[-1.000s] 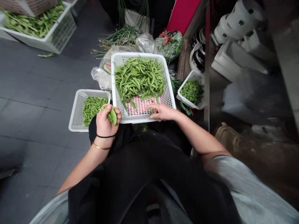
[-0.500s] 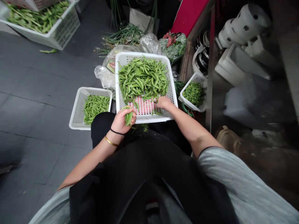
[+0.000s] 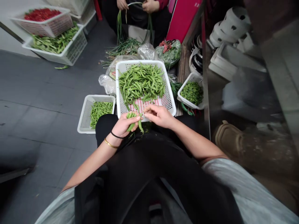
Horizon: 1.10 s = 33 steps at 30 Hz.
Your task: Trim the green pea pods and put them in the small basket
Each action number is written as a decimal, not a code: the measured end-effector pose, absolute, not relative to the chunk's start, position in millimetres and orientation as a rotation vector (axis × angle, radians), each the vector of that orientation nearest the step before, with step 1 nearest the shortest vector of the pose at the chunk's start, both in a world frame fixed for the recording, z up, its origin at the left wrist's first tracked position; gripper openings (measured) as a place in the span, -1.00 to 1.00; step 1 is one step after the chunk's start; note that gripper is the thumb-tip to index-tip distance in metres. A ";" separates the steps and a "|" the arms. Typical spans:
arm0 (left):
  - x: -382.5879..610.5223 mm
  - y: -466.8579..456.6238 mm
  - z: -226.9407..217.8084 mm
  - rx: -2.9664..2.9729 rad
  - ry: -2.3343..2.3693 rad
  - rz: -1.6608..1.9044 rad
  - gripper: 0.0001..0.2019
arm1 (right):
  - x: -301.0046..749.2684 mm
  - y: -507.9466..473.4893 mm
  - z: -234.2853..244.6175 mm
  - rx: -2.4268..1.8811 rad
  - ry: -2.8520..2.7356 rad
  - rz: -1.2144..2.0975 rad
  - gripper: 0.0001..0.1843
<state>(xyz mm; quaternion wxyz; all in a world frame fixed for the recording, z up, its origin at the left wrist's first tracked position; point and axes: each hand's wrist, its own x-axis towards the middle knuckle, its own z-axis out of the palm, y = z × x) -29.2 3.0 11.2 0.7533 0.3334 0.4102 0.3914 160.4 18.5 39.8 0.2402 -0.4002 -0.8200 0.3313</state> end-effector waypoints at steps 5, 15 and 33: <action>-28.6 -0.3 21.7 0.651 0.780 0.764 -0.82 | 157.9 24.0 48.5 -0.948 -2.363 0.584 -0.77; -32.6 7.4 22.1 0.528 0.936 1.148 -0.73 | 186.5 26.3 47.7 -1.174 -2.167 0.333 -0.77; -42.7 21.7 44.8 1.913 1.017 0.647 -0.80 | 154.2 55.0 57.7 -0.827 -2.803 0.751 -0.68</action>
